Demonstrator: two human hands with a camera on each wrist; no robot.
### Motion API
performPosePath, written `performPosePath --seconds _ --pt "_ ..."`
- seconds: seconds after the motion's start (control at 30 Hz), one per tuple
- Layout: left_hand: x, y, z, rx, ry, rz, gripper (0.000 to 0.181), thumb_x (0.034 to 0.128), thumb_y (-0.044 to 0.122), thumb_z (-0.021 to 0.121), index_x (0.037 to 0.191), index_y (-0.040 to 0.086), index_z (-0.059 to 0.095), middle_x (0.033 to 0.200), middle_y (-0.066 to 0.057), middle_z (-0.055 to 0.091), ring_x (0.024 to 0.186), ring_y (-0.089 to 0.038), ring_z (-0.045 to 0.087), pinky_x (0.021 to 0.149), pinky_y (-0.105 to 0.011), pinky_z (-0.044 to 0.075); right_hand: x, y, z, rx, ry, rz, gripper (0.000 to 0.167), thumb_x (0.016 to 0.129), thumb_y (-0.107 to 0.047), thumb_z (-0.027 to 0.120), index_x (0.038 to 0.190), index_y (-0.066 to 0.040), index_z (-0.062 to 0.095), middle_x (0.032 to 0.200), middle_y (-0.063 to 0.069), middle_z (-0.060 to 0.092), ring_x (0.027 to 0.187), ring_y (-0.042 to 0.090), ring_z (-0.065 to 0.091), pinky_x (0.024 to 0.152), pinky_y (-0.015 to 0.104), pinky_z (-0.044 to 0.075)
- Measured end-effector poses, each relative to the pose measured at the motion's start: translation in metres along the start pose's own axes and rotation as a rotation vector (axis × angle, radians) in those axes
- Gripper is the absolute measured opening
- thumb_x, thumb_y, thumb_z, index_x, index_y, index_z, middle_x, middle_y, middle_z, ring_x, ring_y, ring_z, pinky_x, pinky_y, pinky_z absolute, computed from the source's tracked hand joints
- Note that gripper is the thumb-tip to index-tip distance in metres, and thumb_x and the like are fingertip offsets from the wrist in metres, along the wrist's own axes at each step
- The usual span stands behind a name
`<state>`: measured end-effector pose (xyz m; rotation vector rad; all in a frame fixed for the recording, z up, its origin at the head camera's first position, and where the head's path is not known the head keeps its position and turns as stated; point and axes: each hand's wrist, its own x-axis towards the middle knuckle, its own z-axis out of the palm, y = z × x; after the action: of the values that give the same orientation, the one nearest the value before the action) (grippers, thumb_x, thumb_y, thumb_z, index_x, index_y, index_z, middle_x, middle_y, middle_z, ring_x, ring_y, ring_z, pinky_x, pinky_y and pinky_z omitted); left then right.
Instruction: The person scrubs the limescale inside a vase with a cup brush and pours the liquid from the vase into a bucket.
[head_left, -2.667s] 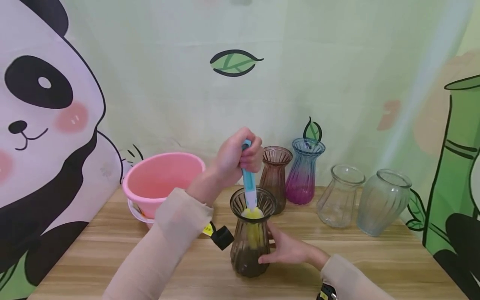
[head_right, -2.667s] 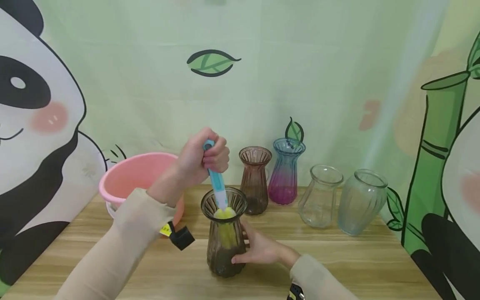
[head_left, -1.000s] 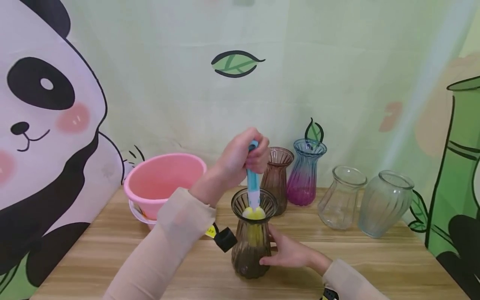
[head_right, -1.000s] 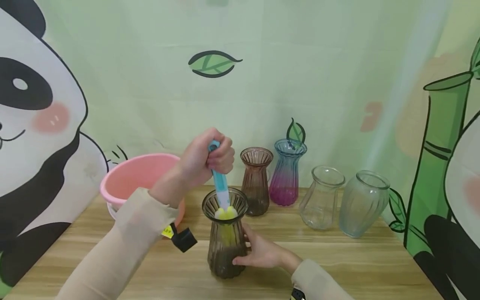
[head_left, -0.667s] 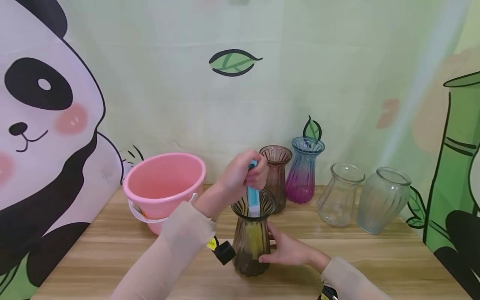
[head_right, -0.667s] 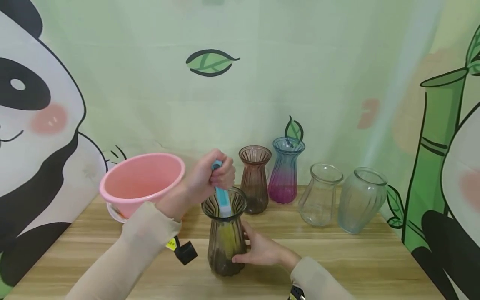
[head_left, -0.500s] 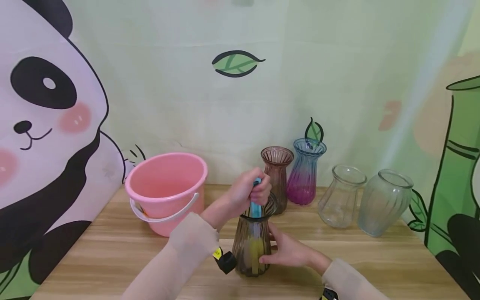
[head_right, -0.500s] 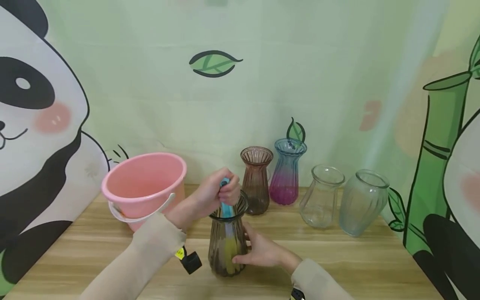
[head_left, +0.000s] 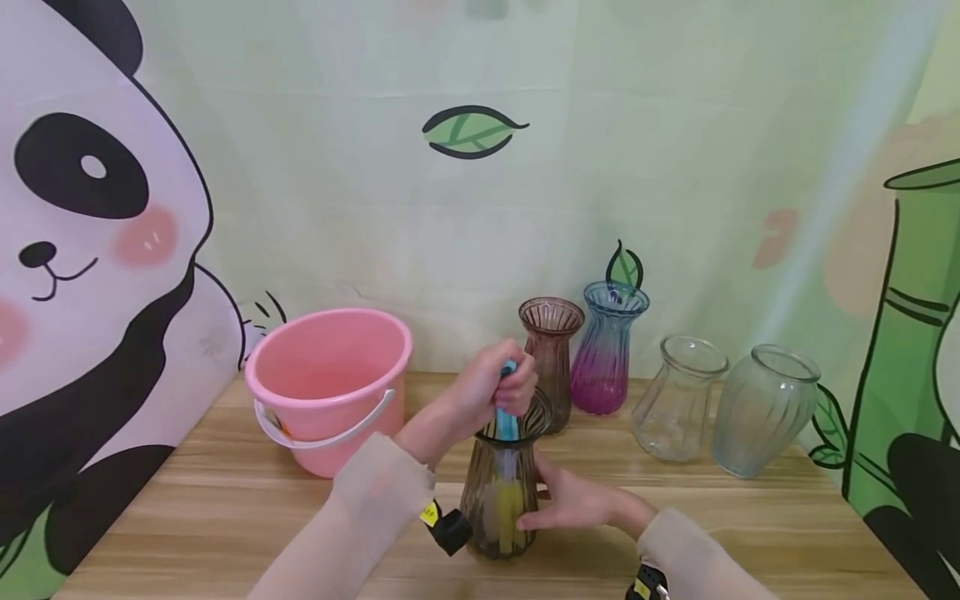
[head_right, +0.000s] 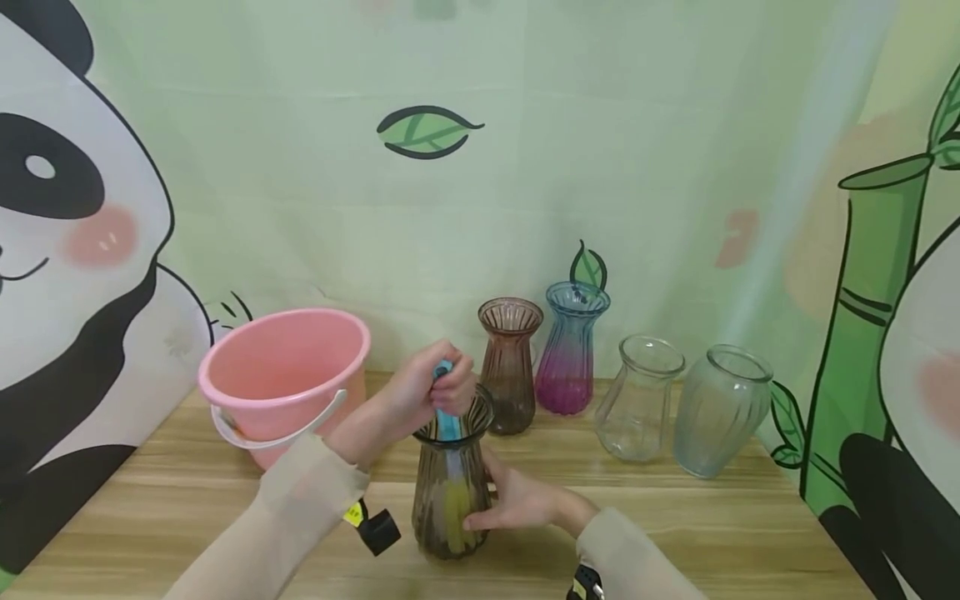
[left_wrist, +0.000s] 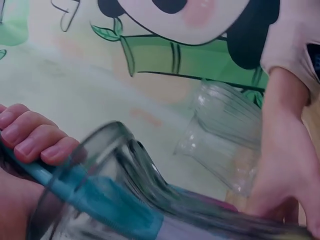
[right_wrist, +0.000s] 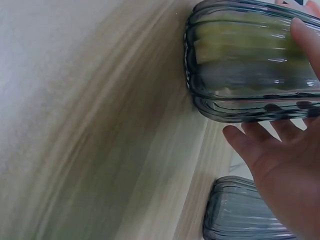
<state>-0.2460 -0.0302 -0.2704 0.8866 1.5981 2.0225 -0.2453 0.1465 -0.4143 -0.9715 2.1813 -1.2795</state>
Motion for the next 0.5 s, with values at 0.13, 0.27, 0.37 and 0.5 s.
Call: performPosePath --seconds 0.13,0.27,0.37,0.5 --pt "-0.002 0.003 0.002 0.0 0.004 0.009 0.036 0.0841 0.013 0.026 0.048 0.017 0.025 0.044 0.008 0.025 0.04 -0.008 0.021 0.045 -0.022 0.019 0.001 0.004 0.003 -0.027 0.022 -0.032 0.086 0.082 -0.023 0.068 0.143 -0.004 0.009 0.137 0.018 0.037 0.126 0.03 0.04 0.099 0.037 0.041" --pt "0.001 0.013 0.005 -0.001 0.001 0.017 0.036 0.085 0.013 0.025 0.049 0.016 0.025 0.044 0.007 0.024 0.041 -0.008 0.02 0.045 -0.022 0.019 0.002 0.006 0.006 -0.046 0.06 -0.031 0.089 0.08 -0.025 0.07 0.143 -0.006 0.01 0.136 0.017 0.038 0.124 0.03 0.042 0.098 0.038 0.041" --pt "0.004 0.029 0.01 -0.008 0.013 0.034 0.037 0.0847 0.012 0.025 0.048 0.016 0.024 0.044 0.007 0.023 0.04 -0.008 0.019 0.044 -0.022 0.017 0.002 0.005 0.008 -0.03 0.086 -0.006 0.09 0.079 -0.024 0.072 0.143 -0.008 0.011 0.138 0.015 0.036 0.125 0.031 0.041 0.098 0.037 0.041" --pt "0.007 0.057 0.013 -0.003 0.043 0.092 0.036 0.0828 0.012 0.026 0.047 0.017 0.024 0.043 0.008 0.022 0.04 -0.008 0.017 0.043 -0.023 0.015 0.002 0.003 0.008 -0.045 0.102 0.005 0.09 0.077 -0.022 0.073 0.142 -0.009 0.012 0.138 0.015 0.035 0.126 0.031 0.041 0.098 0.037 0.041"
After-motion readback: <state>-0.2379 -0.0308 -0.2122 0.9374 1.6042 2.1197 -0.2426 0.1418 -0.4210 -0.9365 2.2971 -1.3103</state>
